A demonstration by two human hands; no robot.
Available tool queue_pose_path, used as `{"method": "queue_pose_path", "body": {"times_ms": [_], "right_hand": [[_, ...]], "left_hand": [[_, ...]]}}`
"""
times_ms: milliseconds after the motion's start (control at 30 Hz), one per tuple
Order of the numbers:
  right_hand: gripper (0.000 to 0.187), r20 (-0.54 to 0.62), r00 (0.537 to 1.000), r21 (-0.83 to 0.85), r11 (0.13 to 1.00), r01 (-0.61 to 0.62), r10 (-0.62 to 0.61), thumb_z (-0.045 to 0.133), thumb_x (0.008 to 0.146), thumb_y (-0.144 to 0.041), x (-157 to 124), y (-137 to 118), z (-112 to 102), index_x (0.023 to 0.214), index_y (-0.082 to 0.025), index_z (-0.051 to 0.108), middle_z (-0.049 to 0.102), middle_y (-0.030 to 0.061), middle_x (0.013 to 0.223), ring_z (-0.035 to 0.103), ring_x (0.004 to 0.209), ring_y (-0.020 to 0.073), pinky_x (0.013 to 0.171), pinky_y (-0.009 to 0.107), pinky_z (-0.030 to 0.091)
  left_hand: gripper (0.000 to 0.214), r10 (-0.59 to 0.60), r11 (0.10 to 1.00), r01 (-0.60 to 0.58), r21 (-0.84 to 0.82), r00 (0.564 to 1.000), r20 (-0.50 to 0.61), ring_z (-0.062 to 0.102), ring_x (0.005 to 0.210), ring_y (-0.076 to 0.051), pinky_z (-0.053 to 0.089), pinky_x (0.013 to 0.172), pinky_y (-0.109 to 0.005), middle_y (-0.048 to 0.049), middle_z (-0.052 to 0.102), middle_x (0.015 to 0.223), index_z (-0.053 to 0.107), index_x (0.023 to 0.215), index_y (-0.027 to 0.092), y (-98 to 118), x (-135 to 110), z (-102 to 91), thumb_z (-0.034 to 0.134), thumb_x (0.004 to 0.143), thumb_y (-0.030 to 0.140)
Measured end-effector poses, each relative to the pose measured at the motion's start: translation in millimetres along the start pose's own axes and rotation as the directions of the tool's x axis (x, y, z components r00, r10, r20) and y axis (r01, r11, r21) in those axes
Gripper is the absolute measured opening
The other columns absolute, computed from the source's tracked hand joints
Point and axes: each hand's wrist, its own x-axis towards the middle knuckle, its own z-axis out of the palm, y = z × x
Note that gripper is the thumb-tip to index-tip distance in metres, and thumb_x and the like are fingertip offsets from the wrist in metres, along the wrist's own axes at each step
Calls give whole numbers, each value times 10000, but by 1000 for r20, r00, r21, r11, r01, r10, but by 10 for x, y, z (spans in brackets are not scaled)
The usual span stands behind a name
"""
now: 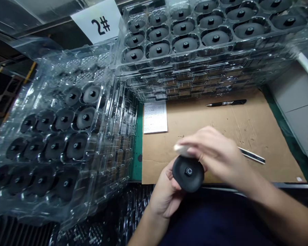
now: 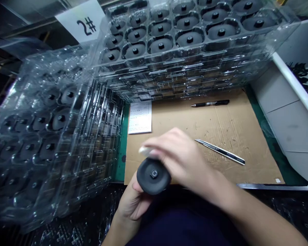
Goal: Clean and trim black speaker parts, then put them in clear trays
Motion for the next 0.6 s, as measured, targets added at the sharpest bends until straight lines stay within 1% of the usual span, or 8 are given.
{"method": "queue_pose_path", "body": {"times_ms": [33,100,167,267,333,400,467,600], "right_hand": [[211,-19,990,33,990,-138,139,470,910,-231,-23,125,-12,1059,-244,620,657,1,992,569,873,131,765,269,451],[244,-21,930,58,929,-365,366,450,917,-308,-129,395,-7,1118,-261,579,632,19,1029,596,816,127,662,241,485],[268,11,885,13,885,-465,465,408,924,-342,-302,634,53,1112,-244,572,611,46,1033,610,790,140,635,258,506],[245,40,879,-83,878,-471,475,446,894,-341,-587,845,211,1002,-222,631,586,69,1034,594,950,193,803,338,508],[267,47,881,-116,878,-464,472,555,824,-347,-725,882,318,1043,-218,634,554,86,1104,557,1048,232,873,374,490],[375,26,877,-153,869,-471,480,602,780,-338,-804,863,398,1128,-198,604,495,119,1193,544,1072,262,867,397,496],[362,-17,869,-188,852,-488,494,559,809,-334,-842,816,447,1134,-179,606,463,144,1210,564,1025,271,828,419,507],[264,-27,872,-179,856,-486,489,503,862,-360,-869,735,444,1044,-244,656,566,87,1017,613,849,211,744,359,523]], "left_hand": [[611,-7,999,7,-40,1000,15,618,998,-276,497,857,-344,-85,631,1150,626,1105,226,11,-7,-12,788,563,458],[625,-17,991,23,-132,999,49,606,1043,-297,504,859,-350,-85,579,1249,587,1167,258,36,-11,-35,789,592,397],[607,-15,980,28,-197,998,67,592,1071,-307,505,872,-355,-93,557,1282,574,1186,248,55,0,-55,778,623,351],[605,-11,972,22,-234,999,48,564,1112,-318,502,892,-364,-104,526,1319,566,1195,223,65,35,-80,747,641,388],[603,-8,968,10,-252,1000,10,530,1156,-324,489,917,-367,-111,508,1337,553,1209,211,58,59,-89,711,666,423],[580,4,963,-12,-268,1000,-31,494,1197,-322,461,958,-375,-119,508,1335,532,1230,203,46,80,-91,674,711,421],[541,23,958,-40,-284,998,-65,470,1223,-314,426,1000,-383,-122,507,1335,511,1248,200,32,97,-86,637,760,395],[468,68,951,-95,-295,992,-103,462,1232,-305,379,1045,-407,-98,504,1341,514,1240,213,7,123,-67,609,801,341]]}}
